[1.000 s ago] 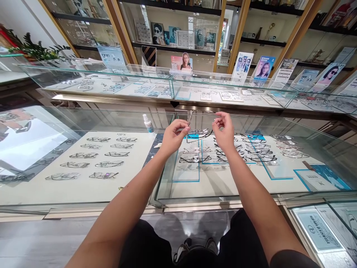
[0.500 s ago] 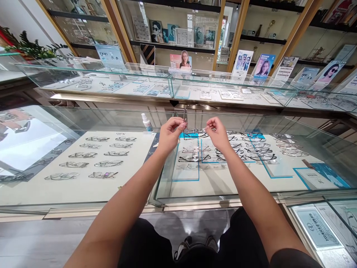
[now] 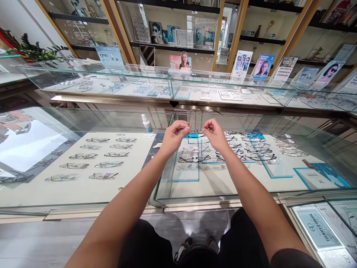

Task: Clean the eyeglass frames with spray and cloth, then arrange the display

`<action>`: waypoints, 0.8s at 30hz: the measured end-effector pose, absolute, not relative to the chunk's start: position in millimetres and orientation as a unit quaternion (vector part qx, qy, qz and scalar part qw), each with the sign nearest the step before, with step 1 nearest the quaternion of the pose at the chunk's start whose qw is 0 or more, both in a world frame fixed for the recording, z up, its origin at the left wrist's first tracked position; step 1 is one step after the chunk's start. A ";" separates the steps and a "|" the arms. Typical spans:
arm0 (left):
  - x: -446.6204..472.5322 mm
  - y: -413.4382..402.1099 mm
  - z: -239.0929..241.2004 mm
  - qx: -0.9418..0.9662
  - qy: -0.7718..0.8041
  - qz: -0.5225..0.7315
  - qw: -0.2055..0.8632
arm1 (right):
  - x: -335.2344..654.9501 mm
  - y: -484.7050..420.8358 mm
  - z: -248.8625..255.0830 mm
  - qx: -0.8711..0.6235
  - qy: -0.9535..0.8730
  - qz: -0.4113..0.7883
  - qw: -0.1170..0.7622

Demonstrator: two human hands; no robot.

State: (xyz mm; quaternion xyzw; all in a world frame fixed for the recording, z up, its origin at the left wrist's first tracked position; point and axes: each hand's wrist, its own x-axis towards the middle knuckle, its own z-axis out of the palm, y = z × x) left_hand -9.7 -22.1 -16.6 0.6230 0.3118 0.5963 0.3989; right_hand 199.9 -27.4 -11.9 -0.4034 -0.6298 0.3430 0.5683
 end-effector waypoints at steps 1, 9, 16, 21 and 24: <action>-8.5 -22.7 -17.9 0.636 0.311 0.587 0.394 | 197.8 -29.6 -11.0 -0.403 -0.633 0.345 0.563; -5.3 -23.9 -21.8 0.643 0.319 0.568 0.403 | 183.5 -44.8 -7.2 -0.368 -0.669 0.387 0.517; -6.7 -23.8 -22.5 0.597 0.316 0.534 0.509 | 176.5 -47.6 -10.0 -0.357 -0.682 0.372 0.519; -8.8 -24.0 -19.5 0.654 0.345 0.548 0.390 | 175.8 -45.8 -12.6 -0.384 -0.659 0.377 0.525; -10.4 -25.5 -17.6 0.668 0.381 0.557 0.314 | 176.6 -44.6 -13.5 -0.394 -0.655 0.378 0.523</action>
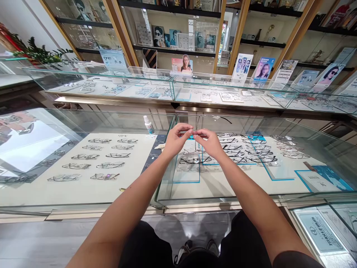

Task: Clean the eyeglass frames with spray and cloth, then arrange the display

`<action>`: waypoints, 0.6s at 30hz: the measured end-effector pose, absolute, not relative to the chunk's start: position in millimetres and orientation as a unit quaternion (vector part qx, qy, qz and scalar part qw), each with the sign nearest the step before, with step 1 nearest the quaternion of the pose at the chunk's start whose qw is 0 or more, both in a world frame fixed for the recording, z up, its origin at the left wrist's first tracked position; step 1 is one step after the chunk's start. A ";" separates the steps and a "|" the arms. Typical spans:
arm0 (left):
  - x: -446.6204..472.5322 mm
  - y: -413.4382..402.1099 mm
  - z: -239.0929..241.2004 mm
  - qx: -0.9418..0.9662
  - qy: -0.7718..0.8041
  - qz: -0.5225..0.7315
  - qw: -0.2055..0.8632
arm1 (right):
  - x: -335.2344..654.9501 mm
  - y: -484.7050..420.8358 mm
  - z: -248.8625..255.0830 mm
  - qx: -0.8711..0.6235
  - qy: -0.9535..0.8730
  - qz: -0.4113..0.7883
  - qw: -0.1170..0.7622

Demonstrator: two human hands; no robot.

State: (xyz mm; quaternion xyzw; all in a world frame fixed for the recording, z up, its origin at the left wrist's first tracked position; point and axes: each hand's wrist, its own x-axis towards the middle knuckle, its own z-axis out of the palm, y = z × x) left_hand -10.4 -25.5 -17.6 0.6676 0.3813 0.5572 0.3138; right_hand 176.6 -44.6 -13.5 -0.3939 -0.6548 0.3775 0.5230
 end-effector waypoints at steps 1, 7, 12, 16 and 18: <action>-11.0 -26.0 -17.3 0.672 0.396 0.549 0.300 | 177.1 -44.3 -13.6 -0.395 -0.655 0.377 0.522; -14.3 -29.0 -15.7 0.753 0.409 0.480 0.188 | 180.6 -43.6 -12.6 -0.395 -0.682 0.358 0.501; -17.4 -31.6 -11.3 0.802 0.399 0.433 0.099 | 183.9 -44.7 -9.3 -0.406 -0.688 0.344 0.493; -20.3 -30.6 -10.6 0.821 0.395 0.409 0.045 | 185.7 -47.7 -5.1 -0.420 -0.705 0.316 0.476; -21.3 -29.9 -11.0 0.831 0.388 0.399 0.024 | 186.0 -49.5 -3.1 -0.428 -0.714 0.301 0.466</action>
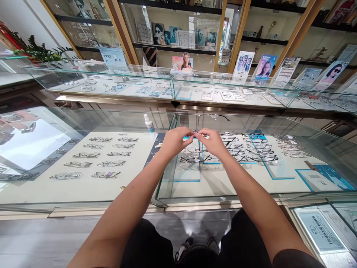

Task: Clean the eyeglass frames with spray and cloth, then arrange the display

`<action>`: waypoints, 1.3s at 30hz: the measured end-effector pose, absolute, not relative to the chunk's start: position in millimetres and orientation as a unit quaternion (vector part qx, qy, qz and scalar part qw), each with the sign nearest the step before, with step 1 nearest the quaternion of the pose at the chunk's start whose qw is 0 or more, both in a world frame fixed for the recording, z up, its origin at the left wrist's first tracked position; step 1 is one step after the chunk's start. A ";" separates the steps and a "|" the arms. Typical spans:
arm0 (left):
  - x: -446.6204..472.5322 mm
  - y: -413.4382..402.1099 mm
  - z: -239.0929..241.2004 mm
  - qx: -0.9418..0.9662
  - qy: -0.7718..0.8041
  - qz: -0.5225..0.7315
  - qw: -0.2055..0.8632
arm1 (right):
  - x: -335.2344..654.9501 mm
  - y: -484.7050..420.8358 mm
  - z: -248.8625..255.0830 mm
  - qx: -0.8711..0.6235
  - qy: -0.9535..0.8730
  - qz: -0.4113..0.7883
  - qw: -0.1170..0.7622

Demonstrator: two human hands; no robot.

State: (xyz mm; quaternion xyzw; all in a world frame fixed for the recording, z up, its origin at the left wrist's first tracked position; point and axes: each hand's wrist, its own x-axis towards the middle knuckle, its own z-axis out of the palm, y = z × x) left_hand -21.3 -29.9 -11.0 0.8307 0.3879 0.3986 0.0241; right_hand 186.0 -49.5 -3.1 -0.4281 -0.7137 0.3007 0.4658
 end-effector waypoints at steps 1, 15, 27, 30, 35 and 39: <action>-21.6 -29.8 -11.1 0.833 0.386 0.395 0.016 | 186.0 -50.3 -2.3 -0.430 -0.717 0.295 0.462; -11.8 -37.2 -10.0 0.744 0.387 0.525 0.145 | 182.8 -50.6 -0.2 -0.367 -0.654 0.411 0.517; -10.4 -35.9 -11.7 0.704 0.386 0.560 0.204 | 178.9 -55.8 2.0 -0.342 -0.657 0.414 0.530; -12.1 -32.7 -11.7 0.698 0.382 0.570 0.207 | 179.6 -55.7 2.9 -0.329 -0.652 0.426 0.534; -35.0 -15.8 -4.6 0.632 0.378 0.663 0.135 | 185.2 -53.4 3.3 -0.328 -0.647 0.429 0.539; -67.5 3.5 -0.5 0.576 0.429 0.693 0.063 | 188.4 -52.1 4.0 -0.329 -0.646 0.419 0.547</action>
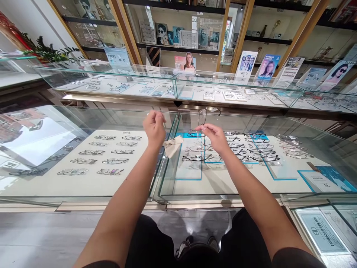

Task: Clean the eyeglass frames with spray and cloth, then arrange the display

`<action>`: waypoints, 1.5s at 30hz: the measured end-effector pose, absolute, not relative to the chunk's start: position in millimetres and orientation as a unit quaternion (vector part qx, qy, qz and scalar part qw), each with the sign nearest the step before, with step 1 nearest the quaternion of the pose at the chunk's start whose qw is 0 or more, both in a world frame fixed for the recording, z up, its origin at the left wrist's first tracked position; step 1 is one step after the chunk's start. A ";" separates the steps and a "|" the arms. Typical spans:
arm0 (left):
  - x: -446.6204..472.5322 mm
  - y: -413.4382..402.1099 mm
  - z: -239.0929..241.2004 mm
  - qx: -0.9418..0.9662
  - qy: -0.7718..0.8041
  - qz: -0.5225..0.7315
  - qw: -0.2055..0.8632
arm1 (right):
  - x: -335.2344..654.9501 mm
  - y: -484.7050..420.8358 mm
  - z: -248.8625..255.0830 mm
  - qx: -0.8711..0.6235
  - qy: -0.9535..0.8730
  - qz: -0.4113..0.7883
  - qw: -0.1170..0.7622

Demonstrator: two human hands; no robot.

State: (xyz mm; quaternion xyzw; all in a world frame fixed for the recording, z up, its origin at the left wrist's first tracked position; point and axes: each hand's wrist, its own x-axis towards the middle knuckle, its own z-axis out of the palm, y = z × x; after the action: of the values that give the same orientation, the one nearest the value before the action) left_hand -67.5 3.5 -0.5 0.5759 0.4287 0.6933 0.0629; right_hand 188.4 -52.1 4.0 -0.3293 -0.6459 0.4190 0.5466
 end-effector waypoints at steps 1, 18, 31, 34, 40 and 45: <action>-75.1 7.9 -0.9 0.568 0.444 0.692 0.050 | 188.7 -52.0 4.3 -0.330 -0.646 0.416 0.548; -125.0 54.3 -60.6 0.451 0.685 0.536 0.200 | 191.5 -47.7 -0.7 -0.332 -0.657 0.392 0.552; -60.9 7.3 4.5 0.487 0.298 0.558 0.603 | 187.3 -50.3 -0.3 -0.356 -0.661 0.376 0.543; -46.2 -18.5 18.3 0.501 0.238 0.484 0.677 | 183.8 -53.1 1.0 -0.356 -0.670 0.376 0.532; -28.8 -34.8 20.8 0.522 0.274 0.453 0.669 | 179.0 -56.5 0.9 -0.344 -0.671 0.400 0.521; -17.8 -26.8 6.4 0.547 0.370 0.520 0.542 | 175.2 -58.5 -0.8 -0.339 -0.673 0.423 0.504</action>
State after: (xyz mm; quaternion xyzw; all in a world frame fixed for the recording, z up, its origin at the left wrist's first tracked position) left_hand -17.8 -26.8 6.4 0.5467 0.3701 0.5202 0.5417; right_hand 175.2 -58.5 -0.8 -0.3388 -0.6725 0.4231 0.5038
